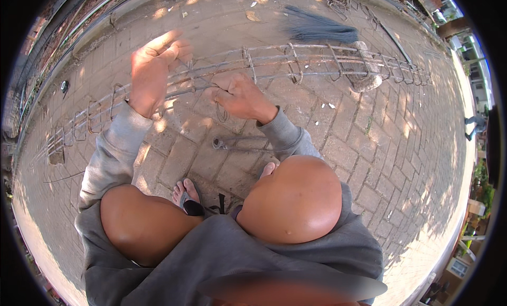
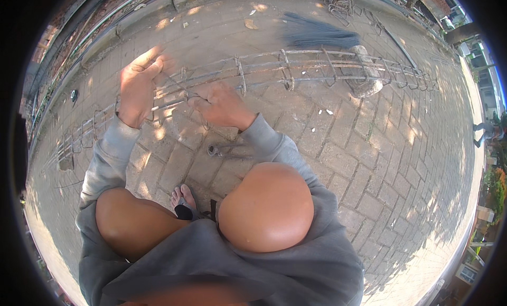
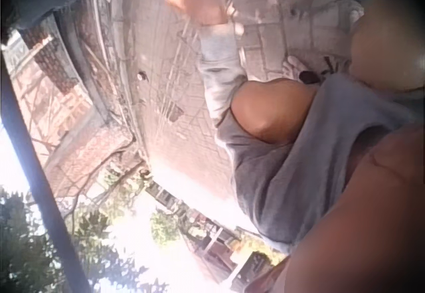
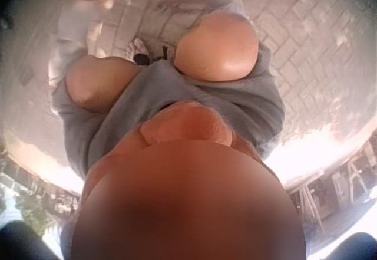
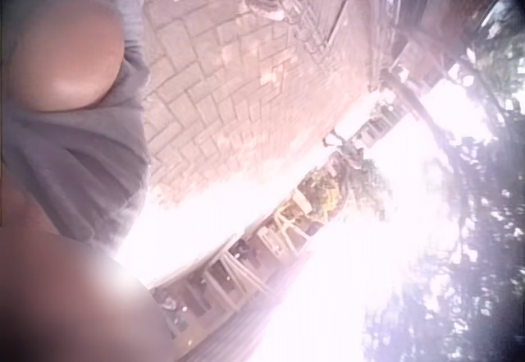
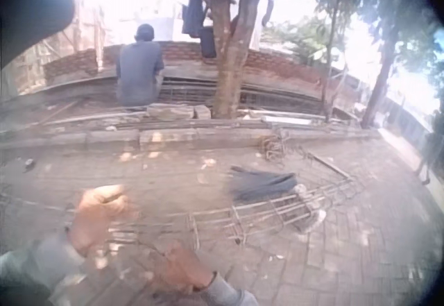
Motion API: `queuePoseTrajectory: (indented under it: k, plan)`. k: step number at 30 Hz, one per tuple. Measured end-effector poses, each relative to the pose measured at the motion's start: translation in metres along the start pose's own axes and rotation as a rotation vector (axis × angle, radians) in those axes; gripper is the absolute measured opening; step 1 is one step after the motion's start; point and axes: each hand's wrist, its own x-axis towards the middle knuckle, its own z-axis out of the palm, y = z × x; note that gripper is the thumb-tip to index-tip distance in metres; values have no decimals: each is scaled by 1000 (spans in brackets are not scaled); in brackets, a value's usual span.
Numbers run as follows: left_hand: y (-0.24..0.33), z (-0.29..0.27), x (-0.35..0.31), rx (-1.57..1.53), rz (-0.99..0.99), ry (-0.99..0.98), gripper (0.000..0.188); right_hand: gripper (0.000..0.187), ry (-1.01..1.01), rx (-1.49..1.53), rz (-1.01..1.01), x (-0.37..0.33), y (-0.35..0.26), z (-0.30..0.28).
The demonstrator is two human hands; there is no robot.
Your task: The person assembles a metal frame by hand, using pliers to bend and secure wire ties at the joints. The person repeatedly positions the frame, bends wires, and tightens connections along the structure.
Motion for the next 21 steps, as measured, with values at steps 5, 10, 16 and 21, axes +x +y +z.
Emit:
queuePoseTrajectory:
  k: [5,10,16,21]
  plan:
    - [10,28,-8,58,-2,-106,30,30,-29,97,-68,-8,10,-47]
    - [27,51,-14,566,141,-435,26,27,330,704,470,-20,38,-98]
    - [66,47,-9,52,-115,-61,33,27,442,888,604,-37,95,-104]
    - [86,53,-24,156,-162,-39,32,27,532,837,707,-37,105,-91]
